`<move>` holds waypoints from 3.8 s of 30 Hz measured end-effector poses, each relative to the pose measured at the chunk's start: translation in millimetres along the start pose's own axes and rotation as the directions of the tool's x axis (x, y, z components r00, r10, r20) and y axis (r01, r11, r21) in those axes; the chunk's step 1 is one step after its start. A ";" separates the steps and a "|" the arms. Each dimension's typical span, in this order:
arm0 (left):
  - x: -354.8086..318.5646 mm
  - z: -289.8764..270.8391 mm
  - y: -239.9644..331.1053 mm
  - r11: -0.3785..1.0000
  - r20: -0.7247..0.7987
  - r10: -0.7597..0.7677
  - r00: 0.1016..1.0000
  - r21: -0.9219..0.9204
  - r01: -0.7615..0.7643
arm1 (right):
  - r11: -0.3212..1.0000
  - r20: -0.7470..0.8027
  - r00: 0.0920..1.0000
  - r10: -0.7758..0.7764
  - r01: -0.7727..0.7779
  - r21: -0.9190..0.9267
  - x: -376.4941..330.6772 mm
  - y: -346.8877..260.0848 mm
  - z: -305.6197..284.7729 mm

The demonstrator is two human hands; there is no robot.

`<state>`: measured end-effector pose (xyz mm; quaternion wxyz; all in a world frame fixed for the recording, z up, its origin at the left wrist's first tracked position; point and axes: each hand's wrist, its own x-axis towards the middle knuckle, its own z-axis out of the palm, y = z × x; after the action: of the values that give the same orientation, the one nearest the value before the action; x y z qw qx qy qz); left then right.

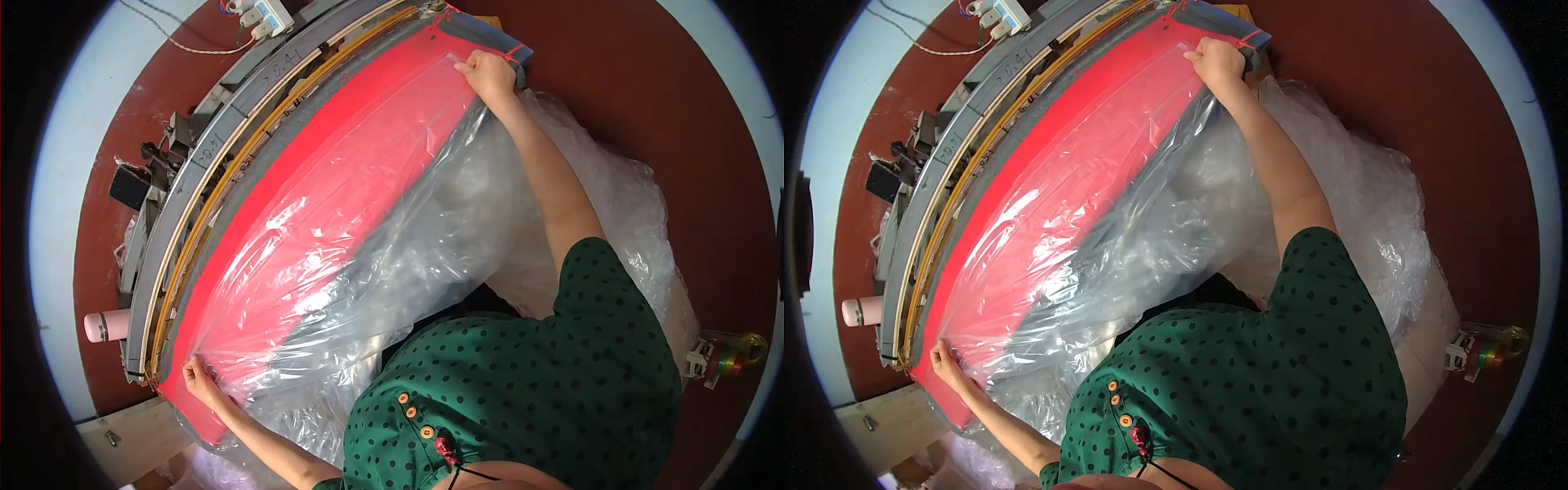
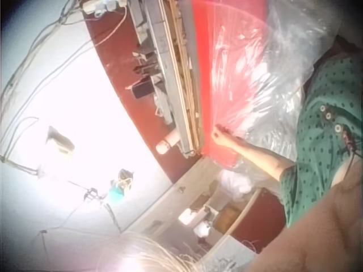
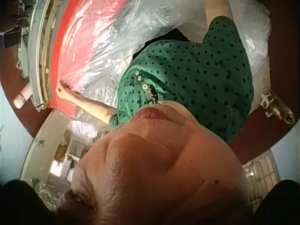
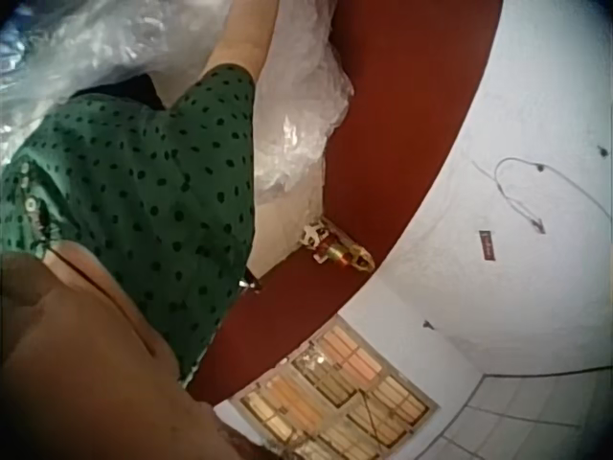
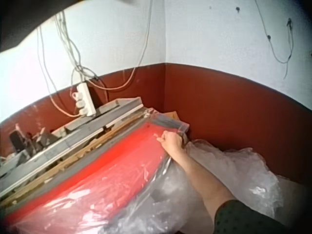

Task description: The person wraps a red cushion in plastic film by pulling, smoothing, and tucking the transparent plastic sheet over the cushion by hand.

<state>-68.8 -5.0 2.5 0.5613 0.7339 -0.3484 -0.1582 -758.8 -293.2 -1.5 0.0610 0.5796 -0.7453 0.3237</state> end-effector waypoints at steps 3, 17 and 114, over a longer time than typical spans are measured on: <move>2.2 -3.8 -5.6 0.999 -0.010 0.022 1.000 -0.031 -0.022 | 0.997 0.035 0.999 -0.018 0.021 -0.072 7.0 -9.5 -0.8; -22.0 -0.7 36.2 0.998 0.105 -0.041 0.994 -0.034 0.044 | 0.960 0.210 0.954 0.213 -0.165 -0.225 51.2 -18.2 37.9; 135.1 -97.2 -40.0 0.993 -0.225 0.027 0.974 -0.106 -0.052 | 0.579 0.294 0.955 0.031 -0.257 0.774 134.9 -48.3 94.6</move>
<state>100.7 -23.6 17.7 0.6398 0.7076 -0.2884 -0.0824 -731.6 -462.4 7.2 -0.3279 0.5167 -0.5646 0.5539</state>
